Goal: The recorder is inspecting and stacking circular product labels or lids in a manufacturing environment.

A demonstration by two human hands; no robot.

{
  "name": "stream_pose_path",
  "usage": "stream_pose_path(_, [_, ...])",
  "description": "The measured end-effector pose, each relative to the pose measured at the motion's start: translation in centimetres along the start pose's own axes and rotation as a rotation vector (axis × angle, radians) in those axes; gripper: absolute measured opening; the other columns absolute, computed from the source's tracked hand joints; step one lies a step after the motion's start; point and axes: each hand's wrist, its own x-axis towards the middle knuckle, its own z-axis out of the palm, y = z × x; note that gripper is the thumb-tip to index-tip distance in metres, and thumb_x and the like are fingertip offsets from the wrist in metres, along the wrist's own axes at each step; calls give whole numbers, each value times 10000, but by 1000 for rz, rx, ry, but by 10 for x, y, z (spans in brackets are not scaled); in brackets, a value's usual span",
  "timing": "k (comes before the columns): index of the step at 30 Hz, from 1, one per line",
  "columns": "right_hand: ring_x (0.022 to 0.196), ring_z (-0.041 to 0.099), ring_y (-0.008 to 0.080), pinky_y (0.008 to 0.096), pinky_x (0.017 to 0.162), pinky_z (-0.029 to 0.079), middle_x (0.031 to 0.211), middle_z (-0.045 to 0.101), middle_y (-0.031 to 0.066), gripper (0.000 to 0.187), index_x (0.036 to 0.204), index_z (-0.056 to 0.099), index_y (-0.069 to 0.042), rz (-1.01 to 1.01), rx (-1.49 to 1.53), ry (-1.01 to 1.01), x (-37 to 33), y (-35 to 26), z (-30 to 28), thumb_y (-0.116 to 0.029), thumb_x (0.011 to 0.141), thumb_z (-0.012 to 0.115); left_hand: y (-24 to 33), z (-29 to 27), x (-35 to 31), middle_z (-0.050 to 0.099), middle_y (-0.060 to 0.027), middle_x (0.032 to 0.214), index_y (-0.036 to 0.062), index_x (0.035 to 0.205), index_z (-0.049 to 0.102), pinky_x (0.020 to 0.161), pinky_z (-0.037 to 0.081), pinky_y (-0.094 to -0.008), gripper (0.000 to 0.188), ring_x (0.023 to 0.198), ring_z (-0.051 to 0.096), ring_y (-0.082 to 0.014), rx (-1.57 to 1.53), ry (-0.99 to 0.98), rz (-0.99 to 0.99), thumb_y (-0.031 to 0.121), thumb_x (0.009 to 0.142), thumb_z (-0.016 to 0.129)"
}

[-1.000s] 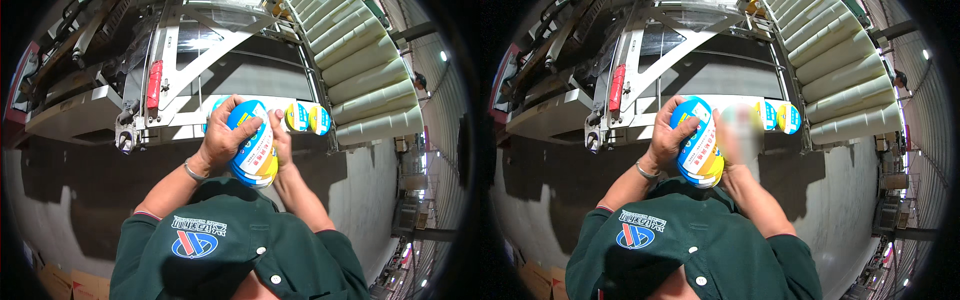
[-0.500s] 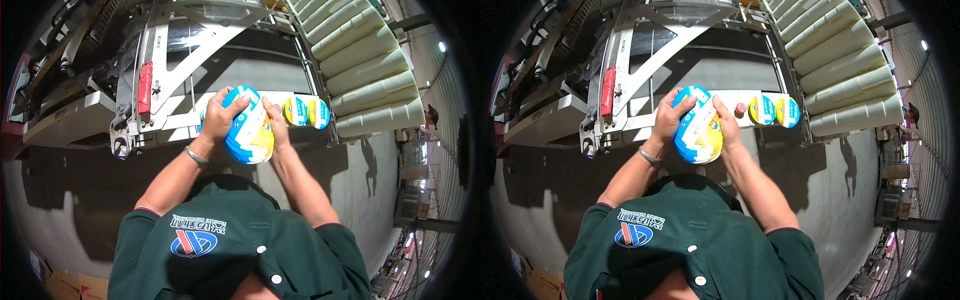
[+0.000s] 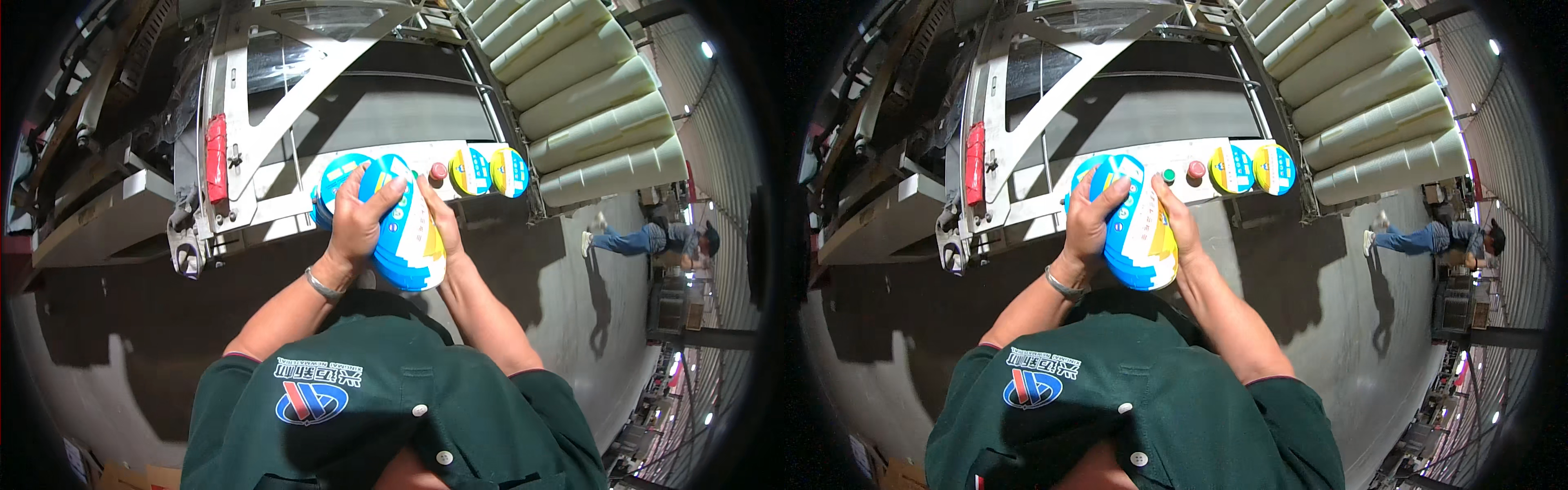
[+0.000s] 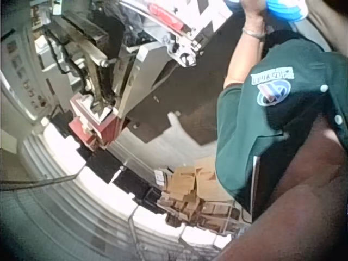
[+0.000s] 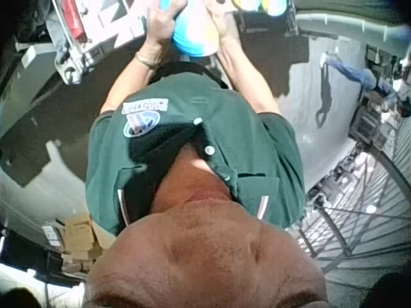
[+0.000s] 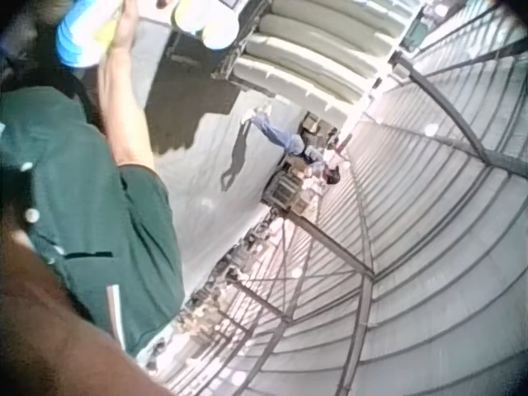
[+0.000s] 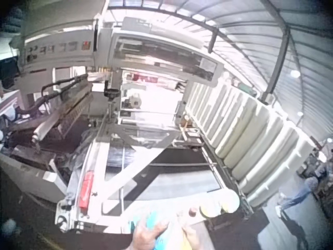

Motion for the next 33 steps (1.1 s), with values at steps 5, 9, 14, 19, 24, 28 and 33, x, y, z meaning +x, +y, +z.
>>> stream_pose_path(5, [751, 601, 42, 220, 692, 481, 795, 680, 1, 271, 865, 665, -17, -517, -935, -10, -1, -39, -3, -243, 992, 588, 22, -13, 14, 709, -71, 949, -14, 1081, 616, 740, 547, -238, 270, 819, 673, -100, 362, -115, 2, 155, 895, 715])
stream_pose_path(9, [828, 645, 87, 240, 731, 514, 891, 703, 27, 300, 1001, 671, -16, -234, -306, -62, -27, -39, 26, -297, 1001, 563, 19, 17, 5, 704, -72, 961, -17, 1077, 617, 765, 542, -241, 257, 839, 667, -106, 64, -119, 53, 118, 884, 719])
stream_pose_path(14, [828, 657, 100, 252, 737, 533, 992, 693, 43, 302, 1132, 631, -35, -127, -33, 6, -14, -33, -3, -296, 1014, 537, 13, 32, 12, 700, -64, 934, -28, 1089, 623, 746, 540, -242, 279, 807, 655, -94, 72, -131, -37, 109, 869, 728])
stream_pose_path(19, [779, 642, 60, 214, 686, 504, 895, 704, 35, 320, 954, 688, -1, -422, -459, 6, -40, -62, 3, -278, 1017, 541, 14, 31, 16, 709, -55, 901, -18, 1055, 623, 692, 542, -224, 266, 764, 660, -85, 278, -226, 59, 136, 874, 740])
stream_pose_path(24, [894, 643, 87, 228, 782, 503, 1033, 691, 44, 369, 1116, 670, -23, -228, 91, 107, -40, -35, 11, -348, 1012, 527, -9, 40, 9, 701, -58, 939, -13, 1079, 625, 731, 521, -219, 286, 813, 647, -77, 71, -197, 42, 119, 857, 748])
stream_pose_path(28, [739, 578, 35, 218, 655, 474, 854, 684, -1, 301, 957, 697, 3, -522, -672, 77, -45, -77, -8, -263, 1007, 565, 6, 39, 24, 716, -79, 953, -26, 1068, 636, 728, 544, -243, 272, 812, 675, -105, 345, -252, -46, 111, 860, 745])
stream_pose_path(33, [747, 620, 65, 219, 666, 489, 845, 694, 7, 373, 954, 708, -7, -372, -322, 43, -51, -64, -2, -318, 1026, 515, 8, 61, 1, 713, -65, 915, -15, 1031, 636, 695, 541, -231, 257, 781, 668, -94, 249, -240, 81, 103, 845, 768])
